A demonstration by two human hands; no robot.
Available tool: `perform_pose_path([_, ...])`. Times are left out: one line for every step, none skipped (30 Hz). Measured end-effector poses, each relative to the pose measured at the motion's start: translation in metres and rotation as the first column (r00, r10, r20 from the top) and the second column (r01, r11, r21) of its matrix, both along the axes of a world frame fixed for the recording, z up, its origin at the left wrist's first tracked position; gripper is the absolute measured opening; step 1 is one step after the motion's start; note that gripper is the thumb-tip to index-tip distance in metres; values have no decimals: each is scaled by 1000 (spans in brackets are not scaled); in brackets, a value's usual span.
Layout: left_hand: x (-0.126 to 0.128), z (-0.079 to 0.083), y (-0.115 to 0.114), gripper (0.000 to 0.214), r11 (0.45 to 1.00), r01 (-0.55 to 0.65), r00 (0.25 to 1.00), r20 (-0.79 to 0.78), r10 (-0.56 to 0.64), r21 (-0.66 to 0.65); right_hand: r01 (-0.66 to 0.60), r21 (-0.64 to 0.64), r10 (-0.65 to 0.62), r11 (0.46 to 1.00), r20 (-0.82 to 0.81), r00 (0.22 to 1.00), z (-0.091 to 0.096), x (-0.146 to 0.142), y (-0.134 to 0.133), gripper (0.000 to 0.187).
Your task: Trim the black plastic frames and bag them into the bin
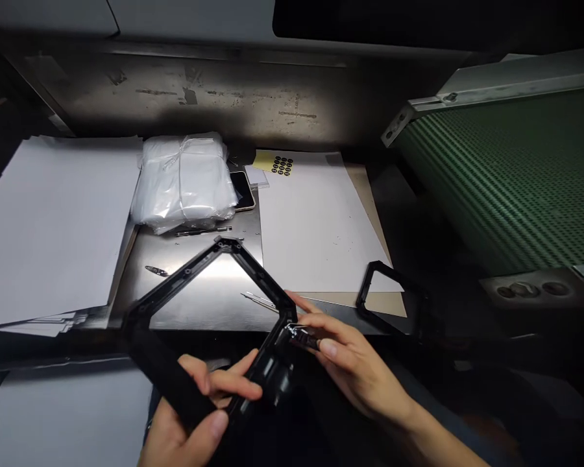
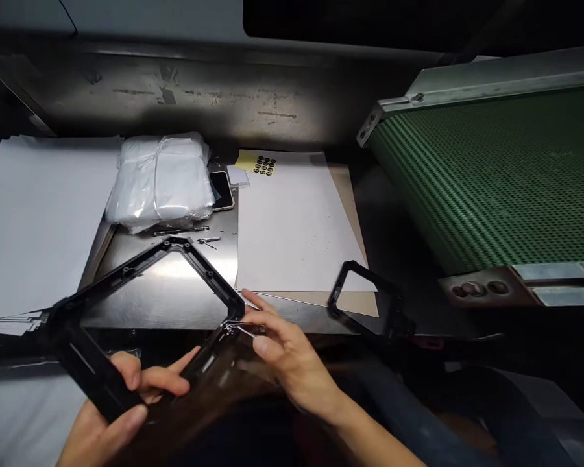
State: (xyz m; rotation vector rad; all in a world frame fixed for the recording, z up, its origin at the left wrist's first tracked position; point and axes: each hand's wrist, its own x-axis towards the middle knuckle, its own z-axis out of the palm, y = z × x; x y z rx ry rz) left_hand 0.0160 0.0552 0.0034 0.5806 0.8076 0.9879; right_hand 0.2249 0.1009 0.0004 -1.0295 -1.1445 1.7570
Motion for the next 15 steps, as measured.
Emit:
perform_pose_path([7,-3,0,11,998,-9,1000,-12,10,63,-22,-24,19,999,-90,996,-5,-5,0,22])
perform_pose_path([14,-7,0,11,992,5,999,-34,-1,127,-43,-24,38,999,-157,987,-8,-8,1,23])
perform_pose_path([19,-12,-1,13,983,39,998,-53,-30,181,-52,-3,50,999,-197,979,-10,-10,4,24])
perform_pose_path([21,-17,-1,14,974,83,996,-58,-72,210,-59,24,62,998,-204,977,-11,-10,7,24])
perform_pose_path([21,-22,-1,17,970,127,991,-56,-118,205,-75,52,84,996,-187,979,-9,-8,12,25])
perform_pose_path([18,-26,1,19,973,165,986,-49,-159,160,-114,75,124,991,-156,980,-7,-3,19,25])
perform_pose_path([13,-30,4,21,977,194,981,-28,-192,87,-176,95,186,980,-116,976,-4,3,26,25])
perform_pose_path([5,-32,10,23,974,224,975,-3,-224,-13,-266,122,274,956,-56,960,0,10,34,25])
perform_pose_path([-3,-32,16,24,966,233,973,39,-230,-117,-372,152,373,916,26,927,5,16,42,25])
perform_pose_path([-10,-30,23,32,954,253,965,116,-236,-163,-484,176,467,857,128,875,9,21,50,23])
perform_pose_path([-17,-26,30,51,936,293,949,177,-261,-194,-583,194,537,789,242,808,14,24,57,21])
perform_pose_path([-21,-21,36,65,932,302,942,214,-258,-203,-664,198,580,720,352,734,18,25,62,20])
perform_pose_path([-24,-15,40,69,921,347,924,236,-302,-179,-725,190,600,662,445,664,22,24,66,21])
perform_pose_path([-24,-8,41,65,907,389,909,224,-351,-161,-766,179,602,618,519,607,26,22,69,23])
perform_pose_path([-23,-3,41,55,896,420,901,185,-392,-147,-788,168,592,593,572,568,29,20,70,24])
